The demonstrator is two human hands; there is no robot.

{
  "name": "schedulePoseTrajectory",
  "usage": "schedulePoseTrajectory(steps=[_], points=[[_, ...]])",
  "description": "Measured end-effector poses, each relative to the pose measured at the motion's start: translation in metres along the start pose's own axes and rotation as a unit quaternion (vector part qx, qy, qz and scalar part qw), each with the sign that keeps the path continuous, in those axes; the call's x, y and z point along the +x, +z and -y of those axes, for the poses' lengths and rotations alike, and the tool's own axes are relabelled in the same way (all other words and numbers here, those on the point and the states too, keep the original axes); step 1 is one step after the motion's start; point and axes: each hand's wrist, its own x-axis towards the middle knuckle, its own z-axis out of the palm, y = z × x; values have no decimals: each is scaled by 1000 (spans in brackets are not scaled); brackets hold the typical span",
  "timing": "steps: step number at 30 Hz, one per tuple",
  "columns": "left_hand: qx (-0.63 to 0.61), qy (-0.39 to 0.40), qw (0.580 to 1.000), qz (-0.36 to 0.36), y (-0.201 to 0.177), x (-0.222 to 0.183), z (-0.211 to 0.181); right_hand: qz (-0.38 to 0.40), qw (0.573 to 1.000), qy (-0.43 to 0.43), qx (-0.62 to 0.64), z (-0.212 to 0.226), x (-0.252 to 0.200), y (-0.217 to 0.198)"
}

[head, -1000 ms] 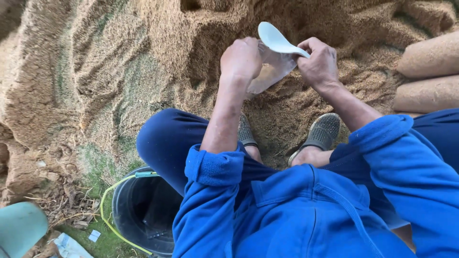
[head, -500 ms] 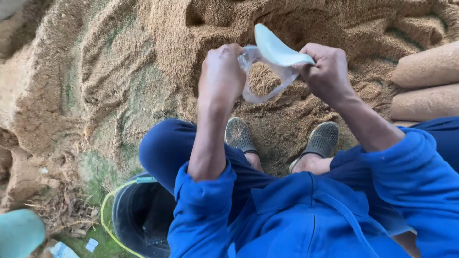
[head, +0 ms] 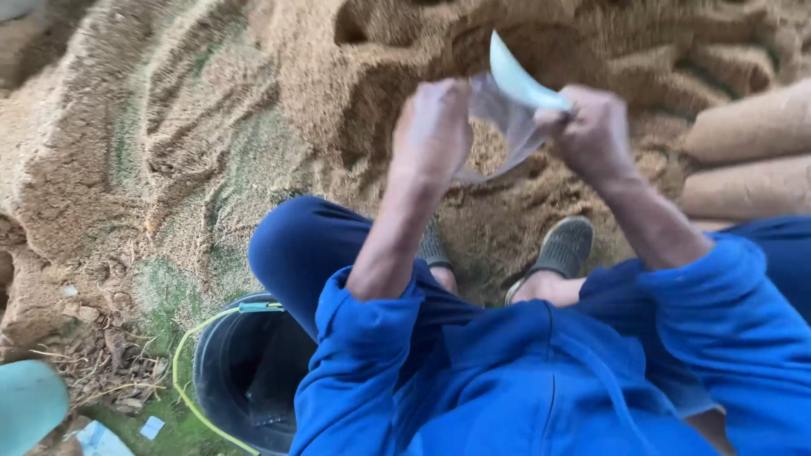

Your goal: The person is sitting on the ground, using a small scoop to fill small plastic bags with grain from a large pile.

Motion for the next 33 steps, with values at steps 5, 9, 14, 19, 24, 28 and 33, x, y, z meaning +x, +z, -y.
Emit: schedulePoseTrajectory(steps=[5,9,14,19,24,28,33], points=[[33,-93,994,38,14,11,16,44,999,6,-1,-29,8,17],[103,-65,990,66,-6,-1,2,50,998,-16,19,-1,1,0],[66,-131,985,90,12,-1,11,79,995,41,39,-13,0,11],[109,-88,990,10,33,18,35,96,995,25,25,3,8,-5],[112,-112,987,5,52,18,34,106,989,85,58,-23,4,9],[94,-133,985,51,54,15,23,39,998,-30,-28,-30,4,15],[28,-158,984,83,49,15,9,21,997,-74,-25,-23,4,17]])
